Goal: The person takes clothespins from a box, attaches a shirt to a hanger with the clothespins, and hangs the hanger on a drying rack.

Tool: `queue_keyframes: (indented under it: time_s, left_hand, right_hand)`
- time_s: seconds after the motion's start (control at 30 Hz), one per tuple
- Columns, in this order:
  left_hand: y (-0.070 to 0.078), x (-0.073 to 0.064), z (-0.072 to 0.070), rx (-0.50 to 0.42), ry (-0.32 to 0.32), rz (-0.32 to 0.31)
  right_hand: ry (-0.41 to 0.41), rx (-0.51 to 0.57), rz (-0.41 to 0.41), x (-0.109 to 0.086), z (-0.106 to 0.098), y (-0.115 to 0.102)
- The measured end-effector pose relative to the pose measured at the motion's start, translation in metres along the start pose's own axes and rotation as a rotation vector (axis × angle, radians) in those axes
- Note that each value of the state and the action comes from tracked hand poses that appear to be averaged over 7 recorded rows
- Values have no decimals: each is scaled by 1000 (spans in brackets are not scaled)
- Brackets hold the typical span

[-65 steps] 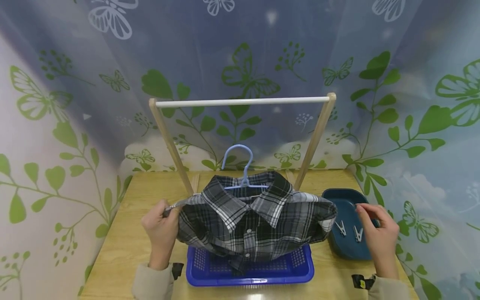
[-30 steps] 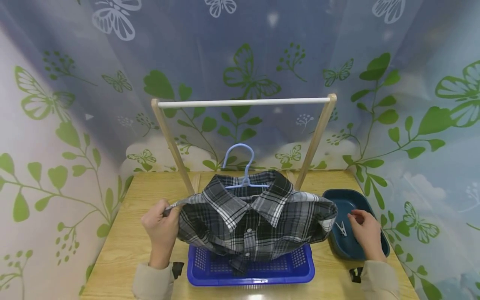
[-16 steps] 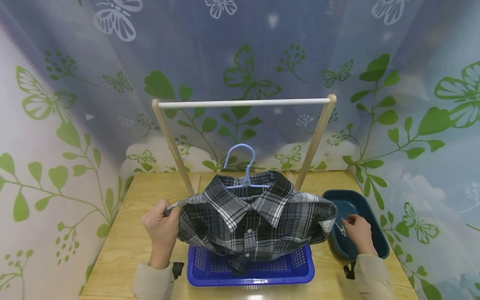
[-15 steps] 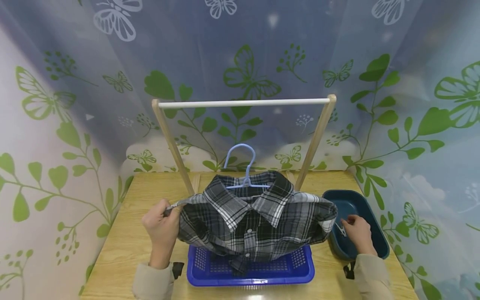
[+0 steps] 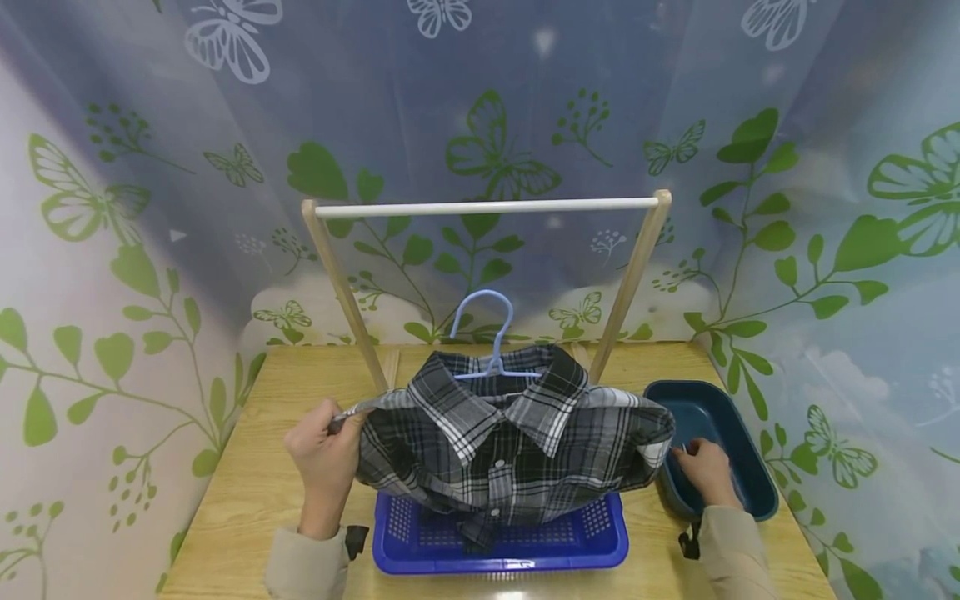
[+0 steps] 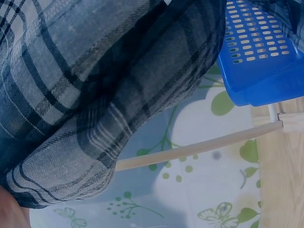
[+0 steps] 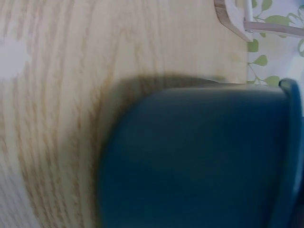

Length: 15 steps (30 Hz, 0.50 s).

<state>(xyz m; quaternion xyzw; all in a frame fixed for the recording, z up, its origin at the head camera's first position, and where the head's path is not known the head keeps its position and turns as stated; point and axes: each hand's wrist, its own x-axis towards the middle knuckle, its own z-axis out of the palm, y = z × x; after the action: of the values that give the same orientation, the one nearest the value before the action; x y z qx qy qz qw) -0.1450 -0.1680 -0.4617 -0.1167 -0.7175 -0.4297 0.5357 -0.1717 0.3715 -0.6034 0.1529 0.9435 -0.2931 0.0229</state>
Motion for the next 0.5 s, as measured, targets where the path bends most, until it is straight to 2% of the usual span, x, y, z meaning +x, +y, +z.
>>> queue_keyframes:
  time_s: [0.5]
  left_hand:
    - [1,1,0,-25,-9,6]
  right_hand:
    - [36,-4,41,8,14,9]
